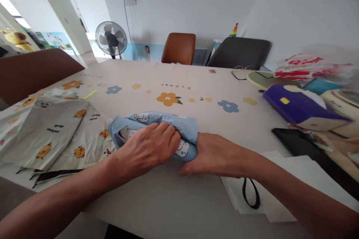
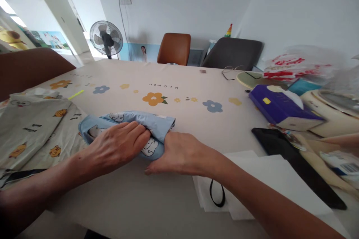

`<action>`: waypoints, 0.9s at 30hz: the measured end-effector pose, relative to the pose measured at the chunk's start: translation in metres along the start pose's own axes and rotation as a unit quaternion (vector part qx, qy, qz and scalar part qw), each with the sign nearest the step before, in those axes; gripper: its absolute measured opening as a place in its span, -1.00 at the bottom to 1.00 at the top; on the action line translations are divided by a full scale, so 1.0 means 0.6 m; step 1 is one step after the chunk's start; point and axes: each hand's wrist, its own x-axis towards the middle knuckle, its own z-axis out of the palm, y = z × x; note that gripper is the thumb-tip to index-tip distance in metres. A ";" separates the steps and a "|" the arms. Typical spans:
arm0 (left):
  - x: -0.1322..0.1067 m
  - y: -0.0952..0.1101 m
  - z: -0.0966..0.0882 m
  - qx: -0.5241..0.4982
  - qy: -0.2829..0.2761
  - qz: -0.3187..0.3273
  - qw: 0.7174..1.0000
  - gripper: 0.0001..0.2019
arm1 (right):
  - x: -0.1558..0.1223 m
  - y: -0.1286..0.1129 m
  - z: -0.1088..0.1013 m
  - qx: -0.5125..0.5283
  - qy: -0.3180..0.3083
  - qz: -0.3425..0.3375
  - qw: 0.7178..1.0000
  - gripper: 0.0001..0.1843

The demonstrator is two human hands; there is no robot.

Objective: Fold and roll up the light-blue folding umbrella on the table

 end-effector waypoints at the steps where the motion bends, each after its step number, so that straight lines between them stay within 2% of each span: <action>1: -0.001 0.000 0.000 -0.003 -0.007 -0.002 1.000 -0.88 | 0.000 -0.005 0.006 -0.035 0.019 0.018 0.999 -0.43; 3: -0.002 -0.003 0.001 -0.010 -0.018 -0.010 1.000 -0.87 | 0.000 -0.012 0.020 -0.094 0.064 0.062 0.992 -0.43; 5: -0.003 -0.008 0.003 -0.018 -0.021 -0.027 0.999 -0.87 | 0.001 -0.012 0.036 -0.144 0.138 0.076 0.977 -0.29; 8: -0.005 -0.013 0.004 -0.036 -0.024 -0.057 0.997 -0.86 | 0.002 -0.003 0.060 -0.217 0.254 0.007 0.942 -0.03; 10: -0.005 -0.014 0.005 -0.046 -0.023 -0.063 0.997 -0.86 | 0.002 0.004 0.072 -0.261 0.284 -0.054 0.921 -0.04; 12: -0.005 -0.011 0.005 -0.052 -0.021 -0.057 0.997 -0.87 | 0.003 0.009 0.079 -0.301 0.278 -0.078 0.909 -0.16; 14: -0.005 -0.010 0.007 -0.054 -0.020 -0.052 0.997 -0.87 | 0.004 0.013 0.081 -0.333 0.262 -0.073 0.903 -0.27; 19: -0.002 -0.013 0.010 -0.048 -0.017 -0.069 0.996 -0.85 | 0.010 0.023 0.066 -0.369 0.246 -0.089 0.892 -0.45; 24: 0.003 -0.018 0.017 -0.061 0.002 -0.075 0.995 -0.85 | 0.017 0.031 0.047 -0.329 0.233 -0.079 0.912 -0.80; 27: 0.004 -0.015 0.025 -0.078 -0.020 -0.087 0.993 -0.84 | 0.019 0.032 0.046 -0.301 0.212 -0.084 0.926 -0.87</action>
